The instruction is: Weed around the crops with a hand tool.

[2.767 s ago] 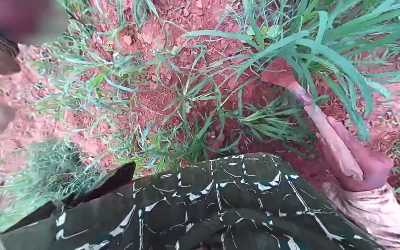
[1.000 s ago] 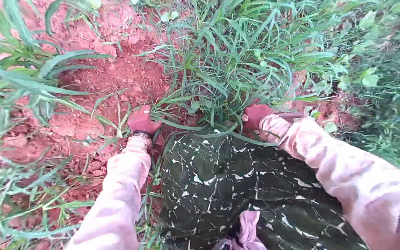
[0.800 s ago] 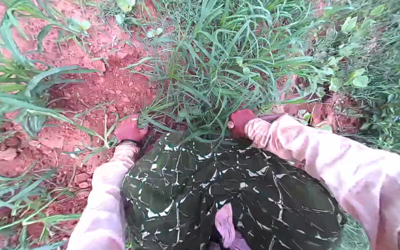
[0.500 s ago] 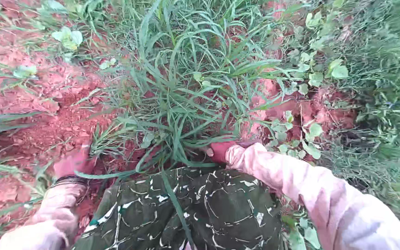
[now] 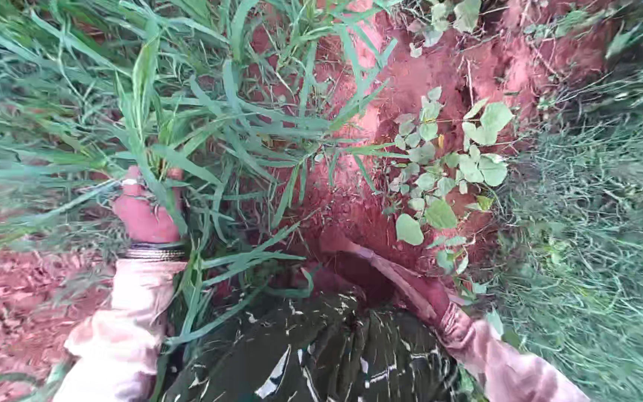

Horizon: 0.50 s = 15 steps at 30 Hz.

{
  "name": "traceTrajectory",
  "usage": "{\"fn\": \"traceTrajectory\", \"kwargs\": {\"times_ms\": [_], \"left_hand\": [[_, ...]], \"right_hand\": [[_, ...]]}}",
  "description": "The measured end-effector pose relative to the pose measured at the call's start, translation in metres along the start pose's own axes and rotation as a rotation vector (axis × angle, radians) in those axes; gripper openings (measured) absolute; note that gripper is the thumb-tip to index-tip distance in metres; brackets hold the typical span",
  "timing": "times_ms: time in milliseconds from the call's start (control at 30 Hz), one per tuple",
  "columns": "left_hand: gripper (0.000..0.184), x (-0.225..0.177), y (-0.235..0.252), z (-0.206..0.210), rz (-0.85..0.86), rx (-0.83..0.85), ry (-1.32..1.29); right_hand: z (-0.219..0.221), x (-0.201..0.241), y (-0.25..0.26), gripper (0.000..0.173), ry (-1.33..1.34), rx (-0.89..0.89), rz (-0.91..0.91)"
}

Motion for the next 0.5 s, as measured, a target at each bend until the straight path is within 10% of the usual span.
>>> {"fn": "traceTrajectory", "kwargs": {"times_ms": [333, 500], "left_hand": [[0.057, -0.029, -0.056, 0.065, 0.252, 0.47, 0.463], [0.048, -0.052, -0.049, 0.076, 0.017, 0.6, 0.554]], "right_hand": [[0.023, 0.0, 0.015, 0.04, 0.045, -0.079, 0.269], [0.029, -0.018, -0.042, 0.042, 0.063, -0.21, 0.485]]}}
Point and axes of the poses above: each hand's wrist, its own y-axis towards the middle knuckle, its own z-axis out of the palm, x = y × z, the point moved 3 cm from there along y, towards the middle knuckle, and after that the axes turned 8 degrees about -z, right-handed, at the moved point
